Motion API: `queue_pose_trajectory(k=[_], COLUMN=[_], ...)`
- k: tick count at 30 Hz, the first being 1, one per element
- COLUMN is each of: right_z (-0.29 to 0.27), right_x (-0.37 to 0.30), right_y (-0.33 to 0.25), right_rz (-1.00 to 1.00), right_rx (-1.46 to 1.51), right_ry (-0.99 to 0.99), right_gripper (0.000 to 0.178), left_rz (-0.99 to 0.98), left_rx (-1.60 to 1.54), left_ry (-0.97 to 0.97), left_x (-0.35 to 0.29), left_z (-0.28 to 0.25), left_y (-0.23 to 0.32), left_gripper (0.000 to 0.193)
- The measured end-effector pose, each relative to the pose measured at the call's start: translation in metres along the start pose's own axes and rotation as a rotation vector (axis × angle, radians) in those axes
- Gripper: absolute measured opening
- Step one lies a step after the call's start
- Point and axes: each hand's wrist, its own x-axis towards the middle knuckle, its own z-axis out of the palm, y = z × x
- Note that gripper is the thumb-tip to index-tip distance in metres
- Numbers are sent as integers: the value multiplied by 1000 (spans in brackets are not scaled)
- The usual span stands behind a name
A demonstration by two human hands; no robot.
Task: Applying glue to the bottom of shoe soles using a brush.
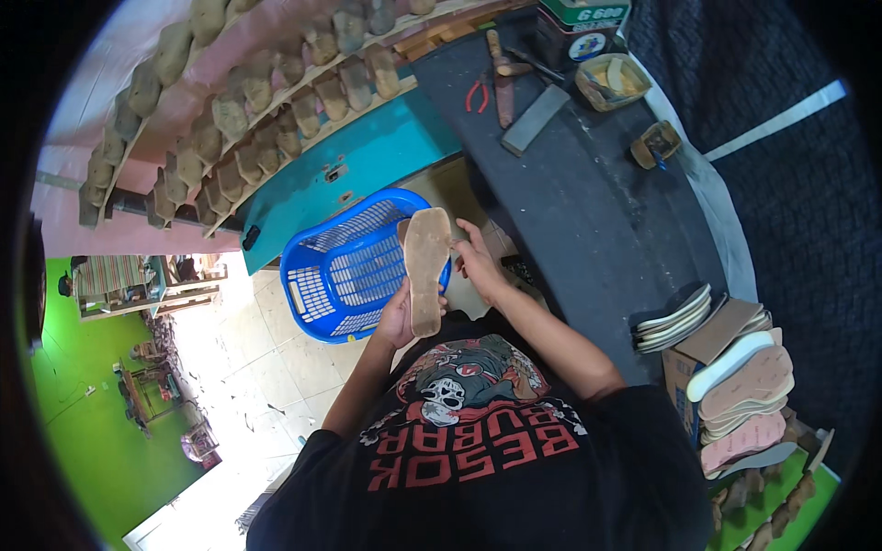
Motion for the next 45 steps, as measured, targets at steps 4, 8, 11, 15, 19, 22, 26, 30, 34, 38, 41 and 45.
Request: queue_pose_trajectory(k=[4,8,11,15,19,22,26,30,34,38,41,45], right_z=[42,93,124,122,128,122,115,87,114,56,114,114], right_x=[42,104,101,130,169,220,261,270,276,266,272,223], right_y=[5,85,136,213,257,276,290,319,319,333,297,259], right_rz=[242,433,582,511,504,341,291,291,58,221,-139,138], right_rx=[219,269,406,284,177,-200,-184,158,13,-257,-347,-224], right_ry=[-292,-553,-286,-160,-33,260,209,16,141,222,128,119], right_gripper=[50,40,31,42,37,46,45,51,51,58,58,59], left_rz=[30,9,-45,-66,-52,-11,-105,-4,-88,-255,24,-107], left_rx=[32,9,-7,162,92,330,138,298,422,485,589,392], left_ry=[106,288,340,339,362,560,675,717,663,680,675,629], left_x=[2,-6,-5,31,79,140,183,216,220,235,214,179], left_z=[-46,-130,-190,-228,-274,-283,-320,-316,-333,-265,-315,-283], left_y=[27,30,14,-15,-46,-61,-68,-79,-52,-58,-9,-16], left_gripper=[64,67,66,59,56,57,59,61,70,74,73,75])
